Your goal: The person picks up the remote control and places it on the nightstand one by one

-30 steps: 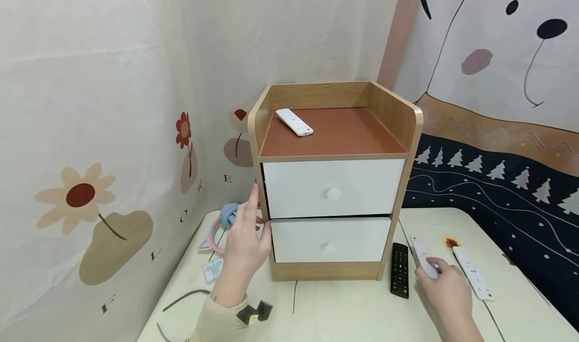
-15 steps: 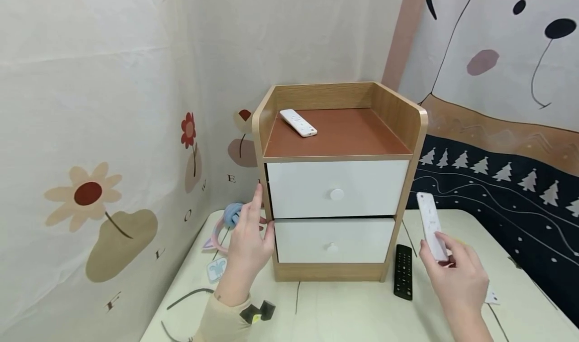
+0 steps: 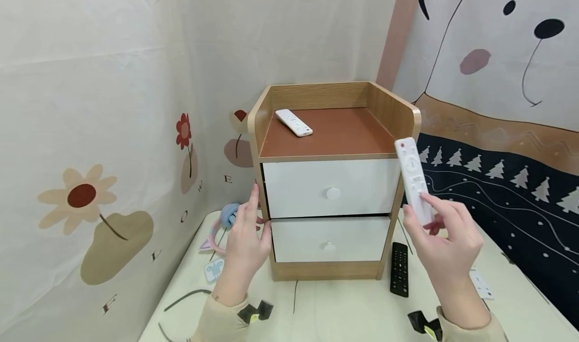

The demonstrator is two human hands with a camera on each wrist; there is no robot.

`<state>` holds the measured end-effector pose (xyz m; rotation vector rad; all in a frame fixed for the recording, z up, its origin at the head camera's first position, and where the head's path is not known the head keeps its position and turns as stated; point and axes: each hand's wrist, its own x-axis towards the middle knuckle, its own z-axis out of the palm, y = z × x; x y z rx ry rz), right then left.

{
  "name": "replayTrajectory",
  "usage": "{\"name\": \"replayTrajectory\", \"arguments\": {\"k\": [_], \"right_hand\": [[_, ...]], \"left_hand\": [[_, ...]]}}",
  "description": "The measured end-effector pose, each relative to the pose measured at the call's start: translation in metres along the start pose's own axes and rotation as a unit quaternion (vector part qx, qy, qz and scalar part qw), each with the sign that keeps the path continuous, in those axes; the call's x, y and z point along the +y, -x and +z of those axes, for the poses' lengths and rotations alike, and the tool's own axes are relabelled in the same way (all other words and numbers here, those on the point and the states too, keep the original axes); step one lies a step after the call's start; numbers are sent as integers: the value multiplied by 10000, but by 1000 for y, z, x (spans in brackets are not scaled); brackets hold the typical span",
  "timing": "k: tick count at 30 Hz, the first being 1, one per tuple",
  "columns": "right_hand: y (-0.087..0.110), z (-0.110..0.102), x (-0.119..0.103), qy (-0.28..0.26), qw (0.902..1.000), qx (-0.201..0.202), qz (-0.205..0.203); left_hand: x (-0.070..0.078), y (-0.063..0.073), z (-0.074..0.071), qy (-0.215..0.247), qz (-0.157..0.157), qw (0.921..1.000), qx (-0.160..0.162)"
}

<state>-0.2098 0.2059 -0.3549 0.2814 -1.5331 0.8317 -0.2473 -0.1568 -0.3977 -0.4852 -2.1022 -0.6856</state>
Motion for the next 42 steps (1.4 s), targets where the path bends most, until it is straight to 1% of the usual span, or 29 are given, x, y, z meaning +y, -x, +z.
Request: {"name": "replayTrajectory", "arguments": {"k": [4,9,14,17,21,24,27,29,33,36,39,42], "right_hand": [[-18,15,-12,-42,9988,-399,-294],[-37,32,-27,141,9920,-949,-815],[-52,48,-40,405,9838,-1255,-1216],[-59,55,-45,513,9797,-1429,-1308],[-67,64,-49,767,9754,-1604,-1304],[-70,71,-49,889,9749,-1565,-1313],[-71,79,-49,757,9783,-1431,-1293],[-72,82,-48,682,9789,-1400,-1326],[-77,88,-51,770,9745,-1620,-1349],[-83,93,-53,981,9701,-1797,-1300],[-89,98,-54,1153,9659,-2023,-1134],[-98,101,-56,1284,9564,-2508,-773]], "left_hand": [[0,0,-1,5,33,10000,20],[0,1,-1,-13,55,10000,29],[-1,0,-1,-37,78,10000,38],[-1,0,-2,-48,85,9999,38],[0,0,-2,-72,70,9999,39],[0,1,-2,-76,74,9999,45],[1,1,-2,-83,75,9999,44],[2,1,-3,-88,47,9999,21],[3,1,-4,-108,-45,9999,-27],[2,2,-3,-124,-42,9999,-14],[1,2,-2,-129,13,9999,43],[0,2,-1,-129,45,9999,57]]}}
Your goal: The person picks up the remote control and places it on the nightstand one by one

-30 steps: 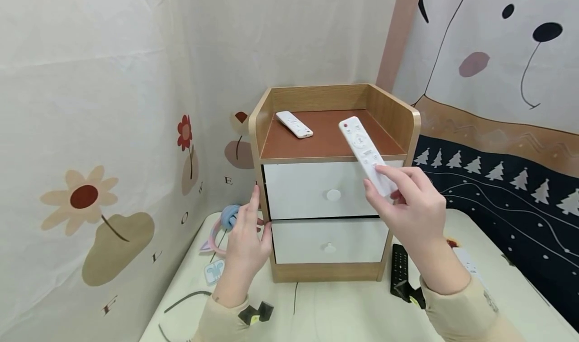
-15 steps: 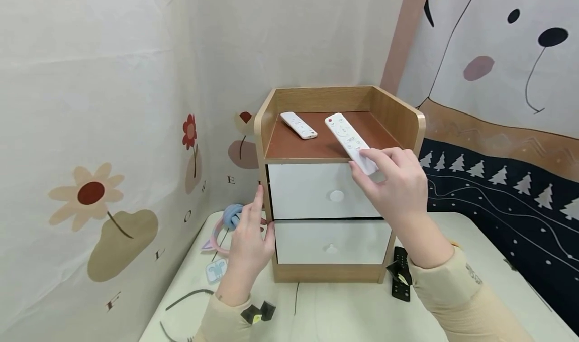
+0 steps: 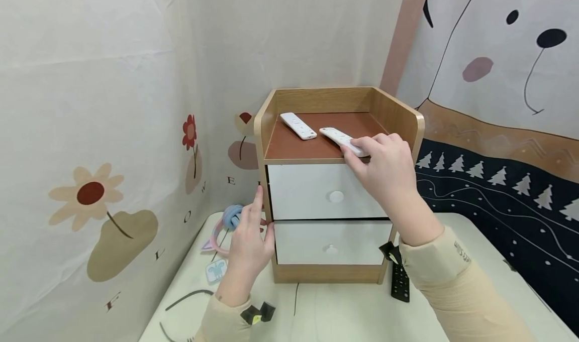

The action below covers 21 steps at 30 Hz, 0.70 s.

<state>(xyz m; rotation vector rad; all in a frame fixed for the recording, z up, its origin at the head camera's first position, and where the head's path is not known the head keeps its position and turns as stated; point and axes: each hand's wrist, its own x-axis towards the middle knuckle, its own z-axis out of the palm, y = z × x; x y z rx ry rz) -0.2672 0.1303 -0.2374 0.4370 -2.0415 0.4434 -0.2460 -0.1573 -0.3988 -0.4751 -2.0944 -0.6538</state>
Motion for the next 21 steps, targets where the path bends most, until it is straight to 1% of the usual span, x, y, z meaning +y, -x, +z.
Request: {"name": "replayTrajectory", "arguments": {"k": [2,4,6,8,11,14,18,21], "right_hand": [[-6,-3,-2,-22,9988,-440,207],[-13,-5,-4,-2,9955,-868,377],[-20,-7,-7,92,9914,-1227,453],[-26,-6,-9,201,9874,-1499,460],[-36,-4,-11,373,9816,-1822,442],[-45,-1,-11,427,9748,-2124,532],[-58,3,-11,307,9659,-2456,763],[-66,6,-10,192,9598,-2667,857]], "left_hand": [[0,0,1,-14,-12,10000,-5],[-1,0,2,-18,-28,10000,-6],[-1,0,2,-13,-29,10000,18],[-1,0,3,16,-15,10000,51],[-1,0,3,63,18,9999,95],[-2,1,4,77,26,9999,91],[-2,1,4,62,34,9999,74],[-3,1,5,52,33,9999,96]]}}
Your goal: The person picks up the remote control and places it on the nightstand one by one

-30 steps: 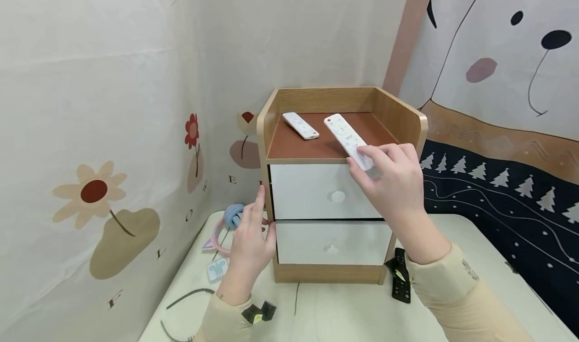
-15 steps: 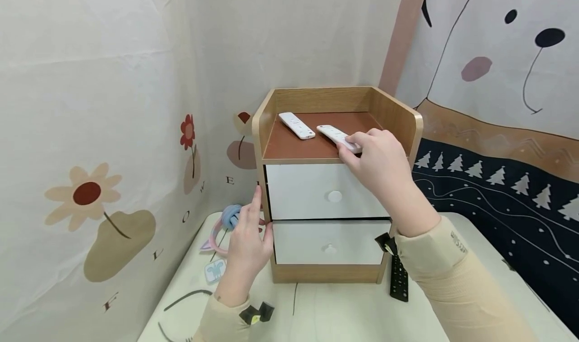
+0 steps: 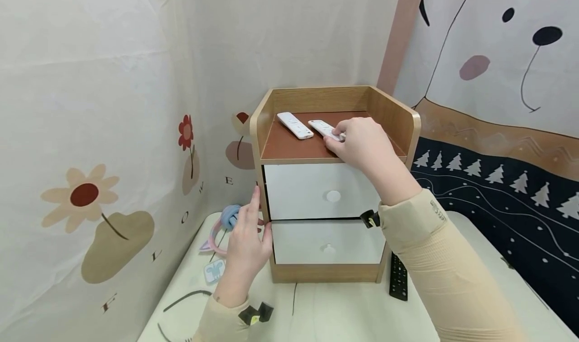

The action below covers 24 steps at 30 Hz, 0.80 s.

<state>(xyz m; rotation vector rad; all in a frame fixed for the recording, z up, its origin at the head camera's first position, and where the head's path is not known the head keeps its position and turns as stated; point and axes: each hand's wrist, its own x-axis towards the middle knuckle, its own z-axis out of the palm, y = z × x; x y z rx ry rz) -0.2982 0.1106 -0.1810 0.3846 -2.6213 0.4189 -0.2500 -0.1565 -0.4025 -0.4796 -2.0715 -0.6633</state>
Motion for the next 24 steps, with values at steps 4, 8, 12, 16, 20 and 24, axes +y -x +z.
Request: {"name": "replayTrajectory", "arguments": {"k": [4,8,12,16,20,24], "right_hand": [[-9,1,2,-43,9997,-224,80],[-13,4,4,26,9994,-296,173],[-19,6,3,74,9994,-326,120],[-27,9,0,150,9992,-371,57],[-33,11,-2,146,9989,-454,22],[-37,14,-2,209,9981,-586,-9]], "left_hand": [[1,1,2,41,-55,10000,-54],[4,1,4,83,-86,9998,-156],[5,1,3,42,-103,9999,-130],[4,0,0,3,-109,9999,-117],[3,-1,-2,-1,-123,9998,-141],[3,-1,-2,-8,-123,9998,-167]]}}
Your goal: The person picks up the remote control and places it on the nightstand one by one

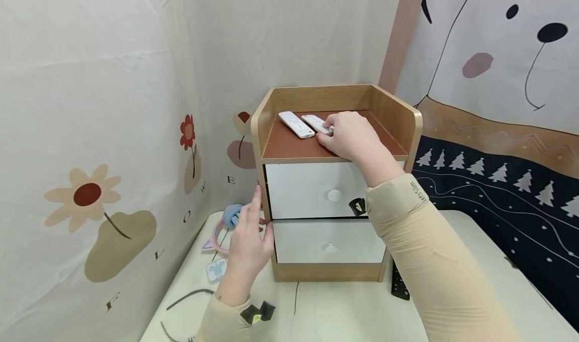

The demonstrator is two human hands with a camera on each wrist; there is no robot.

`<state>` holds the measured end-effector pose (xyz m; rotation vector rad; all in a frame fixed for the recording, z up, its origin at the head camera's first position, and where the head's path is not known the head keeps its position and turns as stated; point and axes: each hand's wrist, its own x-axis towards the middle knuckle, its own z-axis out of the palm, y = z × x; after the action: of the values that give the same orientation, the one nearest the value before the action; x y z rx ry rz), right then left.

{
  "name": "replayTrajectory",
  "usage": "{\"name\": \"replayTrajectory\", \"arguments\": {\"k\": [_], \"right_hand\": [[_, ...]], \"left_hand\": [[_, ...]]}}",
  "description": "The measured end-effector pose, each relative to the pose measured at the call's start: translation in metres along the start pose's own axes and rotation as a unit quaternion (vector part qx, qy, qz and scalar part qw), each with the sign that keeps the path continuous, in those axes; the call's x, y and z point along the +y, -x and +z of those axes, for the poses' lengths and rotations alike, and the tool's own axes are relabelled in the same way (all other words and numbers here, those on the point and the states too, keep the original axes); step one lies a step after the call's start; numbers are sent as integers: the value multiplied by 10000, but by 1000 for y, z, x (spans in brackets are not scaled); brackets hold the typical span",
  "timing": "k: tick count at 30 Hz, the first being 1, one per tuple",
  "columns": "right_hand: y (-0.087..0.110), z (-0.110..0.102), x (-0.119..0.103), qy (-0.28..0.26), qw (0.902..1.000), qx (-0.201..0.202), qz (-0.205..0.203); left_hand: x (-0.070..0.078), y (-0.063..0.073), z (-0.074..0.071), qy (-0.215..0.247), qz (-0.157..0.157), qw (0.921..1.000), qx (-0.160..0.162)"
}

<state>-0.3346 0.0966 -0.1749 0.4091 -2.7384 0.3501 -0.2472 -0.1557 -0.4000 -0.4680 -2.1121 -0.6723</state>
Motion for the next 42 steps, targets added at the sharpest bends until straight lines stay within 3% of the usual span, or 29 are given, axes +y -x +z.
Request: {"name": "replayTrajectory", "arguments": {"k": [14,24,33,42], "right_hand": [[-3,3,3,70,9983,-563,148],[0,2,8,-2,9978,-643,173],[4,2,7,-135,9993,-287,172],[12,5,-1,-463,9978,412,247]], "left_hand": [[0,-2,1,-53,-96,9999,-93],[2,-2,4,-11,-45,9999,-96],[0,-2,3,-5,50,10000,-27],[0,1,-4,-96,-37,9999,-16]]}}
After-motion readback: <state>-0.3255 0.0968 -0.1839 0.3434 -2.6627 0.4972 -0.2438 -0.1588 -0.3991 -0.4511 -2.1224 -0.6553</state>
